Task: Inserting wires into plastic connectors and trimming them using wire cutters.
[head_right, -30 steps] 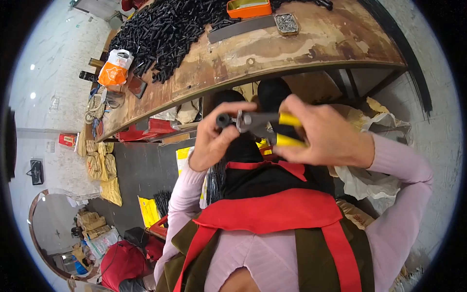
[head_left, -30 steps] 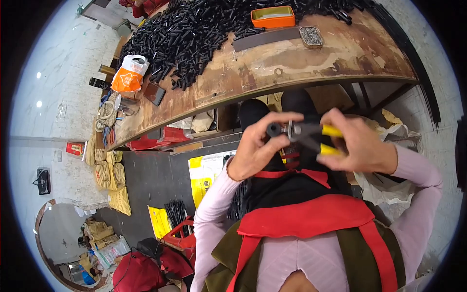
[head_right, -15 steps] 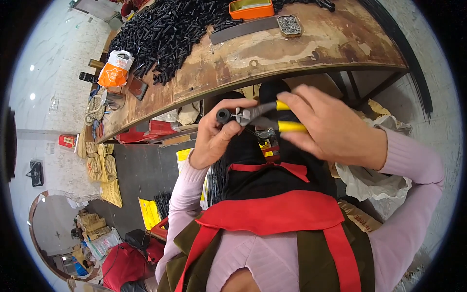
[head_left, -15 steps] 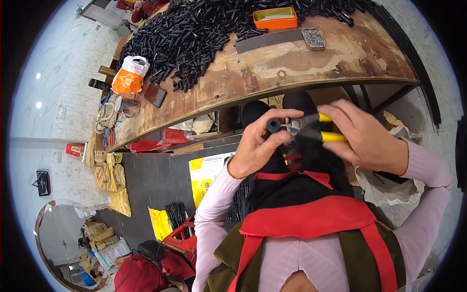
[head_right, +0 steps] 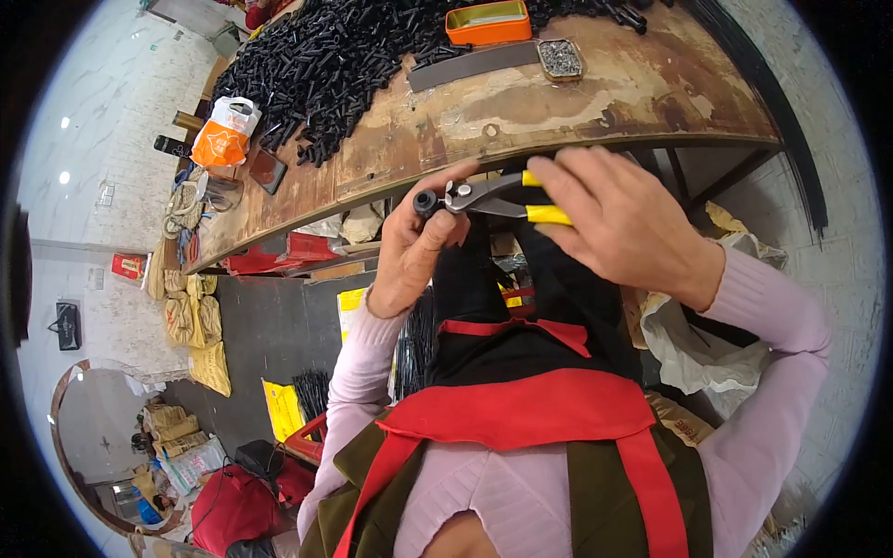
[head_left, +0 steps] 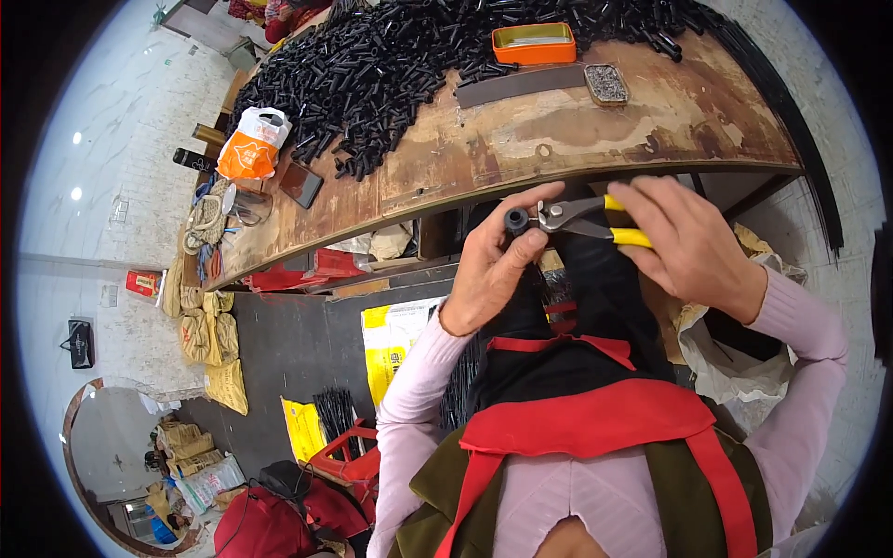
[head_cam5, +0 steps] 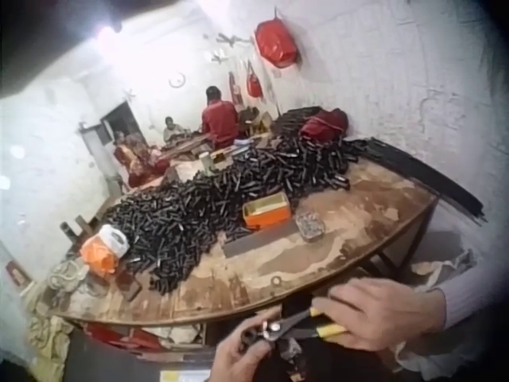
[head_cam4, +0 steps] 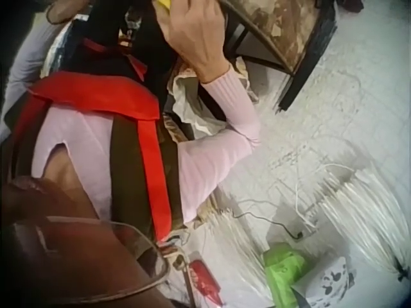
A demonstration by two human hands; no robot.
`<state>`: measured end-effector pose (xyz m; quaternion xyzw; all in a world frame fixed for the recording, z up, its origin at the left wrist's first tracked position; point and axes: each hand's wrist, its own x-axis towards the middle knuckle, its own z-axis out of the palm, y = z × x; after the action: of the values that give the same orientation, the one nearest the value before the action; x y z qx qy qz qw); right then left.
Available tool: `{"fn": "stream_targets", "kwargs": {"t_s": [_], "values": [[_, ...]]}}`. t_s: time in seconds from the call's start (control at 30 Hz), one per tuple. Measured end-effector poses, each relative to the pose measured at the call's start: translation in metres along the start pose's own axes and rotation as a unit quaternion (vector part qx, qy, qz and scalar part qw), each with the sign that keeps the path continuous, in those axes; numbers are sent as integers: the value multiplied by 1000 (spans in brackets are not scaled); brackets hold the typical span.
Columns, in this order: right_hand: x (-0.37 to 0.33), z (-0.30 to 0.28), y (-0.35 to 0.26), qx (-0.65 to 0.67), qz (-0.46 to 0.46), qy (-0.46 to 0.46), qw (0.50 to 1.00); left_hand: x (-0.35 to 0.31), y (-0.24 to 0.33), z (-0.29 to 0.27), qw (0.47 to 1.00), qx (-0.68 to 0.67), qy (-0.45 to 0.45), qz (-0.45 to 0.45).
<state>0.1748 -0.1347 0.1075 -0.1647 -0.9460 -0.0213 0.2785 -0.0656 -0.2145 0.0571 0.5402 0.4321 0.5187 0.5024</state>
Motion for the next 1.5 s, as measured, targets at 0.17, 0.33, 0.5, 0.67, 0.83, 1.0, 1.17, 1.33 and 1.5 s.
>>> {"fn": "stream_targets", "kwargs": {"t_s": [0.17,0.33,0.5,0.67,0.83,1.0,1.17,1.33,1.5], "values": [[10,-16,4,574,322,-339,673,0,2,-12,994,16,-108,16],[-4,-4,0,400,238,-264,845,-2,0,-9,994,25,-108,11],[-19,21,13,271,129,-170,939,1,-5,-1,996,40,-68,36],[-4,10,10,411,226,-278,839,1,-9,0,997,57,-57,23],[14,-9,4,406,295,-345,793,2,-14,1,997,66,-38,27],[-3,15,0,418,298,-279,811,-1,-19,6,998,61,5,33],[-4,62,53,251,82,-35,964,6,-8,-2,990,29,100,91],[21,99,168,64,256,-96,960,-5,-2,-5,988,34,81,123],[46,116,202,-74,237,-119,961,-10,-4,-3,993,59,61,77]]}}
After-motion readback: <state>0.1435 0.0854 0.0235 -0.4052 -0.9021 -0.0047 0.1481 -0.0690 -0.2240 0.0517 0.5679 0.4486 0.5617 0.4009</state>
